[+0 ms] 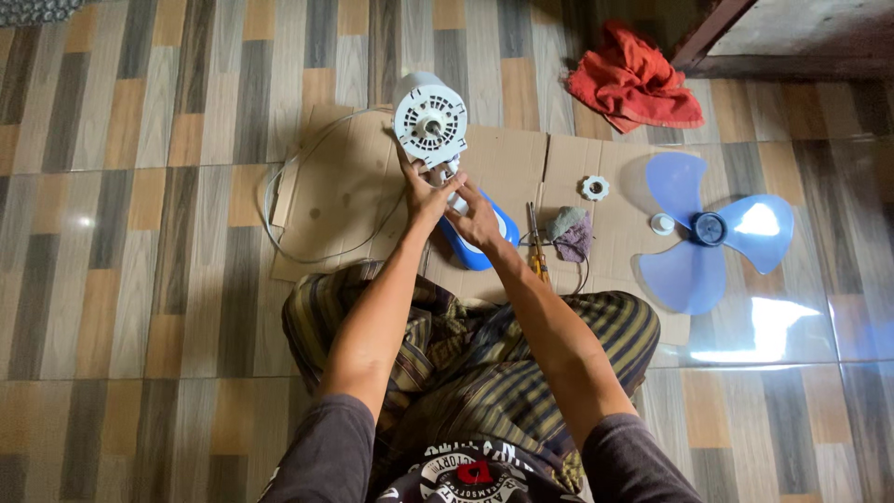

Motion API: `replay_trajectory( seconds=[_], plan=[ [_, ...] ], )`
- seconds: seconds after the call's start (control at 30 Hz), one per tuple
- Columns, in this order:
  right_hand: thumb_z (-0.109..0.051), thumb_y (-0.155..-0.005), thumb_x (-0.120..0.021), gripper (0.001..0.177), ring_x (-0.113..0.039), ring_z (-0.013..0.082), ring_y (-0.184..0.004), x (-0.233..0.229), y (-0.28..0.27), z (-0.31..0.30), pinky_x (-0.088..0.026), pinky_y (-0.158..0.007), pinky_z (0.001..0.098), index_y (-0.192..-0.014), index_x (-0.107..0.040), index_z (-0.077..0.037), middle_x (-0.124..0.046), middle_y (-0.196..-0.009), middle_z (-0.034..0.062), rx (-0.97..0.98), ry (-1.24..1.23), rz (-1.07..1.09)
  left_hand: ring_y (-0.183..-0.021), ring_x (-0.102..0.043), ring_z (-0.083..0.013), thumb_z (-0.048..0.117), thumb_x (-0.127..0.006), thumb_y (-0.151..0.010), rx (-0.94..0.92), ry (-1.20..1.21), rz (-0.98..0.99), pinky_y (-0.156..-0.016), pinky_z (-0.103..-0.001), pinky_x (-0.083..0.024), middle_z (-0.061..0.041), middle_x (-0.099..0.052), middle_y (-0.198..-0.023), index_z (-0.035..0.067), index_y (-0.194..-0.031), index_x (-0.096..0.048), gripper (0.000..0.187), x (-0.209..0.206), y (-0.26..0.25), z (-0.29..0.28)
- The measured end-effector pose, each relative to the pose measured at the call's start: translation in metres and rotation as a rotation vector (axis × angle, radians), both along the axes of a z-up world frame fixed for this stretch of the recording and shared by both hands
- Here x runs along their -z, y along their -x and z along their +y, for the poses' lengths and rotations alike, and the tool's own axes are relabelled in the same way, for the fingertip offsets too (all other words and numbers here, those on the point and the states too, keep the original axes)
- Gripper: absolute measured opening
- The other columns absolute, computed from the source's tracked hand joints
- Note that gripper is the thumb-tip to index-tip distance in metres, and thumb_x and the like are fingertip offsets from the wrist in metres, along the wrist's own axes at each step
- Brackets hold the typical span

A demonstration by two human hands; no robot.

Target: The person reassembles a disassembled electric fan on the floor. They place the motor housing into the fan base, attach the front grille, and use a screwdriver to secure the components.

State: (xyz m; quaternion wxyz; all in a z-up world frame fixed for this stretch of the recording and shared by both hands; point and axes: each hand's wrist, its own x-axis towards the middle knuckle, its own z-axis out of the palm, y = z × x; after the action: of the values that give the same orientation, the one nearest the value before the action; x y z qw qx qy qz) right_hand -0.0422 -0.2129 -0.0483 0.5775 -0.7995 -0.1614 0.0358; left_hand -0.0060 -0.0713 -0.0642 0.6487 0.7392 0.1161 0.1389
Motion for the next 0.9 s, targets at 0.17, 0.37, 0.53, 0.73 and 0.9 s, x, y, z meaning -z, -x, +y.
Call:
replay_trajectory(
  seconds=[0.17, 0.37, 0.53, 0.73, 0.9],
  plan=[
    [-0.017, -0.089, -0.076, 0.057, -0.054, 0.0377, -0.137, 0.001, 0.001, 0.005, -0.045, -0.11, 0.043, -0.141, -0.057, -0.006, -0.055, -0.151, 0.0174, 0.023, 0.004, -0.088, -0.118, -0.062, -0.029, 0.022, -0.096, -0.062, -0.008, 0.068, -0.18, -0.098, -0.044, -0.056, -0.021, -0.056, -0.137, 0.002, -0.154, -0.013, 0.126, -0.013, 0.001, 0.001],
    [-0.017, -0.093, -0.073, 0.058, -0.063, 0.0289, -0.129, 0.008, -0.002, 0.009, -0.049, -0.106, 0.0402, -0.146, -0.052, -0.007, -0.065, -0.139, 0.0156, 0.061, -0.056, 0.009, -0.102, -0.072, -0.0278, 0.025, -0.095, -0.068, -0.029, -0.229, -0.114, -0.09, -0.041, -0.058, -0.015, -0.072, -0.116, 0.0, -0.132, -0.054, 0.08, -0.02, 0.003, 0.006],
    [-0.014, -0.092, -0.073, 0.059, -0.062, 0.0288, -0.129, 0.018, -0.009, 0.005, -0.05, -0.104, 0.0405, -0.146, -0.052, -0.004, -0.067, -0.136, 0.0171, 0.066, -0.114, 0.046, -0.096, -0.072, -0.0252, 0.024, -0.088, -0.07, -0.051, -0.123, -0.1, -0.085, -0.039, -0.058, -0.013, -0.072, -0.108, 0.0, -0.125, -0.055, 0.069, -0.013, 0.002, 0.003],
    [-0.015, -0.101, -0.065, 0.054, -0.057, 0.0331, -0.137, 0.008, -0.027, 0.009, -0.046, -0.115, 0.0428, -0.151, -0.046, -0.004, -0.06, -0.145, 0.0225, 0.08, -0.337, 0.138, -0.091, -0.071, -0.0256, 0.019, -0.089, -0.071, -0.005, -0.123, -0.08, -0.082, -0.039, -0.058, -0.014, -0.074, -0.101, 0.001, -0.117, -0.065, 0.055, -0.012, -0.001, 0.013],
    [-0.006, -0.099, -0.049, 0.066, -0.045, 0.0312, -0.146, -0.016, -0.047, 0.008, -0.036, -0.123, 0.0452, -0.163, -0.031, -0.008, -0.038, -0.165, 0.0235, -0.022, -0.667, 0.214, -0.098, -0.069, -0.0227, 0.015, -0.086, -0.069, -0.003, -0.011, 0.027, -0.085, -0.035, -0.057, -0.012, -0.072, -0.109, 0.001, -0.128, -0.052, 0.07, -0.011, -0.003, 0.017]
  ],
)
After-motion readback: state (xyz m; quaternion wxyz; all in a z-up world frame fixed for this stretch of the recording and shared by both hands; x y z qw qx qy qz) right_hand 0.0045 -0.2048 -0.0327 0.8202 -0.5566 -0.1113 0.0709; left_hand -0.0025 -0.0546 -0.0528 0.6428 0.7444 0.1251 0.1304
